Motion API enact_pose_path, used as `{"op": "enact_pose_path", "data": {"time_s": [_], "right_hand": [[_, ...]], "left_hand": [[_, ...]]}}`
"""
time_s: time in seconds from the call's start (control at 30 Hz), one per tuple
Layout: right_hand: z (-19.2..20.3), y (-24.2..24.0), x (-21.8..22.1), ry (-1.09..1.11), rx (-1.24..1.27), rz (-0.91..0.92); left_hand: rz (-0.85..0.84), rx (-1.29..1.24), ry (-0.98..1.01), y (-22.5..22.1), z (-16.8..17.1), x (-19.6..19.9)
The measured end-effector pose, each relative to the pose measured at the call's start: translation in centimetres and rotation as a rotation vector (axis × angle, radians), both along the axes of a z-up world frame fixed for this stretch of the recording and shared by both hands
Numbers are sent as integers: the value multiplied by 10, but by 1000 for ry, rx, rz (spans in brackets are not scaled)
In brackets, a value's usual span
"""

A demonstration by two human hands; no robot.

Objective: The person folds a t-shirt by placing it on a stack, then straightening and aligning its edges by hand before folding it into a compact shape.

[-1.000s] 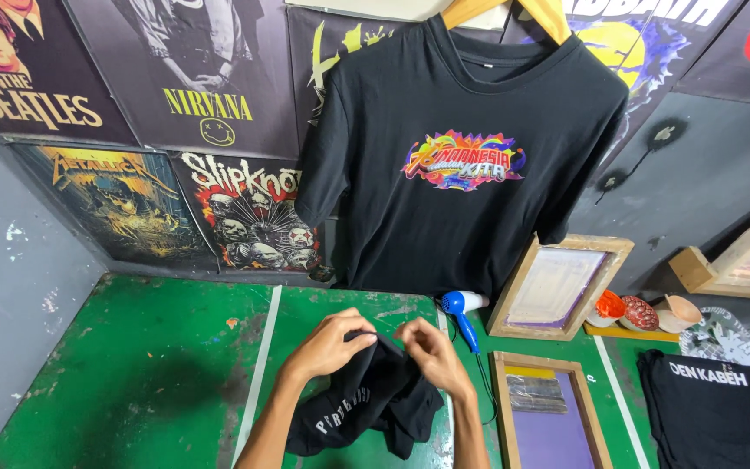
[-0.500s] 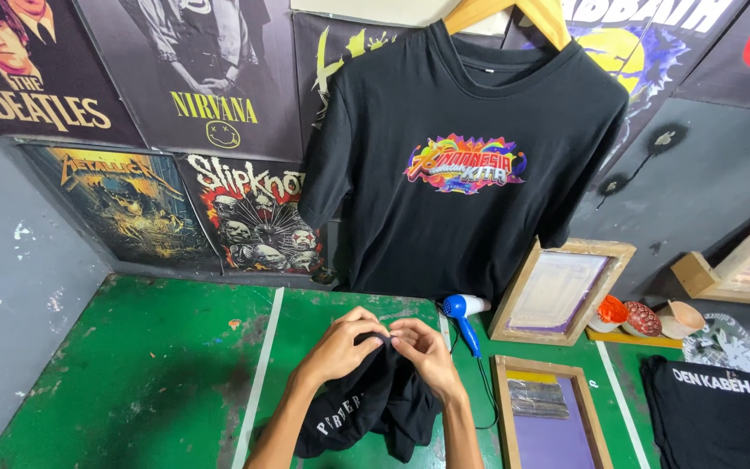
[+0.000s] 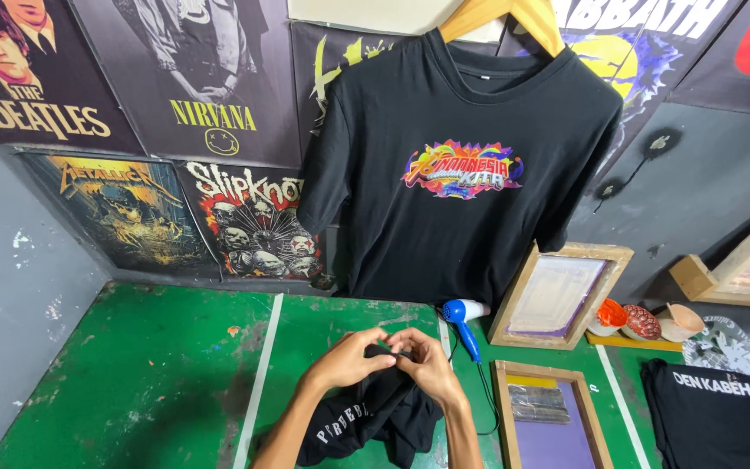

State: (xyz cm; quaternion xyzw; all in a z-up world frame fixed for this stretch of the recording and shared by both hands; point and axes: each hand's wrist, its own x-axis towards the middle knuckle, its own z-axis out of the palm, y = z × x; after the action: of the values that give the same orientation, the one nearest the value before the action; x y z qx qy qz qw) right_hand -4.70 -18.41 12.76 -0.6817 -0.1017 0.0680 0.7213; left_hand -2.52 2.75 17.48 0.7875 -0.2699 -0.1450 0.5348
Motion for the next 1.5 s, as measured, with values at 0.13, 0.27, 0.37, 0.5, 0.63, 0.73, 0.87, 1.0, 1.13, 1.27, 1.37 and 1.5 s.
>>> {"op": "enact_pose_path", "data": {"time_s": [0.13, 0.27, 0.37, 0.5, 0.63, 0.73, 0.87, 1.0, 1.13, 1.27, 1.37, 1.5], "right_hand": [[11, -4, -1, 36, -34, -39], [12, -3, 1, 66, -148, -53], [-6, -9, 7, 42, -121, -146], [-29, -20, 16, -6, 16, -343], [-7, -23, 6, 33, -90, -279], [11, -16, -3, 78, -194, -143], [2, -22, 2, 58, -182, -244], [11, -31, 3, 67, -146, -433], [-18, -54, 6, -146, -282, -465], [-37, -75, 5, -204, -342, -655], [-103, -85, 14, 6, -169, -681], [-57, -20, -11, 479, 78, -559]], "left_hand": [[91, 33, -38, 0, 4, 3], [123, -47, -99, -2, -7, 4], [125, -262, 53, -13, -42, 2], [79, -341, 231, -24, -79, -7], [155, -134, 121, -23, -77, -11], [209, -266, -87, -26, -68, -13], [289, -354, 4, -33, -56, -16], [279, -106, 132, -29, -37, -25], [184, 21, -130, -15, -74, -21], [263, 69, -171, 1, -73, -23], [381, 88, -132, 4, -63, -24], [501, -32, -175, -17, -66, -26]]}}
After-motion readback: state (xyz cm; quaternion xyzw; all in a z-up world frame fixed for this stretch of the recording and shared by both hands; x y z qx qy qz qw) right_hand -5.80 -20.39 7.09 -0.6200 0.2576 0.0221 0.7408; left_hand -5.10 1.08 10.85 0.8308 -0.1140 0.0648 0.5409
